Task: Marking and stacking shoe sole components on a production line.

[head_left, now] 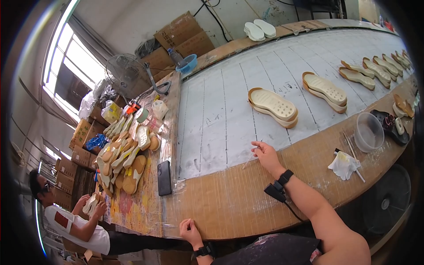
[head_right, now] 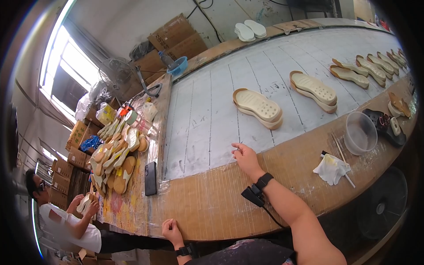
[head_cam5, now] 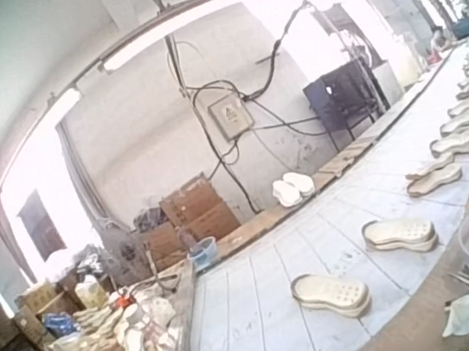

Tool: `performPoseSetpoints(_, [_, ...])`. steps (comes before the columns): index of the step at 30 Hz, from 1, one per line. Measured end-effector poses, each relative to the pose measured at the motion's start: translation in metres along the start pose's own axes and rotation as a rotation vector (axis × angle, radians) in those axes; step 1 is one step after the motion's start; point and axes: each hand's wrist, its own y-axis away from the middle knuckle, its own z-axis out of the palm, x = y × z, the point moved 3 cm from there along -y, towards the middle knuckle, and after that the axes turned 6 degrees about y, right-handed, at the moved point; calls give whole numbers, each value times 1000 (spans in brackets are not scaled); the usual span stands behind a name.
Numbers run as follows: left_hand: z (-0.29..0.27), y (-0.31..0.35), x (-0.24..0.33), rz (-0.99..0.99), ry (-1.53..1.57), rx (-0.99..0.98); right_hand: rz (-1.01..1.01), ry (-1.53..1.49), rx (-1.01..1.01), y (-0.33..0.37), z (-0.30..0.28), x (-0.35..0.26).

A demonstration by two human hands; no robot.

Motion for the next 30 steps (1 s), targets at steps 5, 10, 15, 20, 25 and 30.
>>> performPoseSetpoints(5, [0, 2, 4, 3, 10, -8, 3, 9, 15, -1, -4, -1])
performPoseSetpoints(10, [0, 3, 11, -15, 21, -11, -11, 16, 9, 0, -9, -3])
performPoseSetpoints(15, [0, 3, 15, -26, -28, -7, -7, 3, -1, 0, -11, -2])
performPoseSetpoints(20, [1, 4, 21, -9, -73, 5, 13, 1, -7, 1, -15, -5])
performPoseSetpoints(25, [1, 8, 28, -22, -26, -11, 14, 50, -22, 3, -21, -13])
performPoseSetpoints(30, [2, 11, 33, -78, 4, -24, -138, 64, 222, 6, -26, -18])
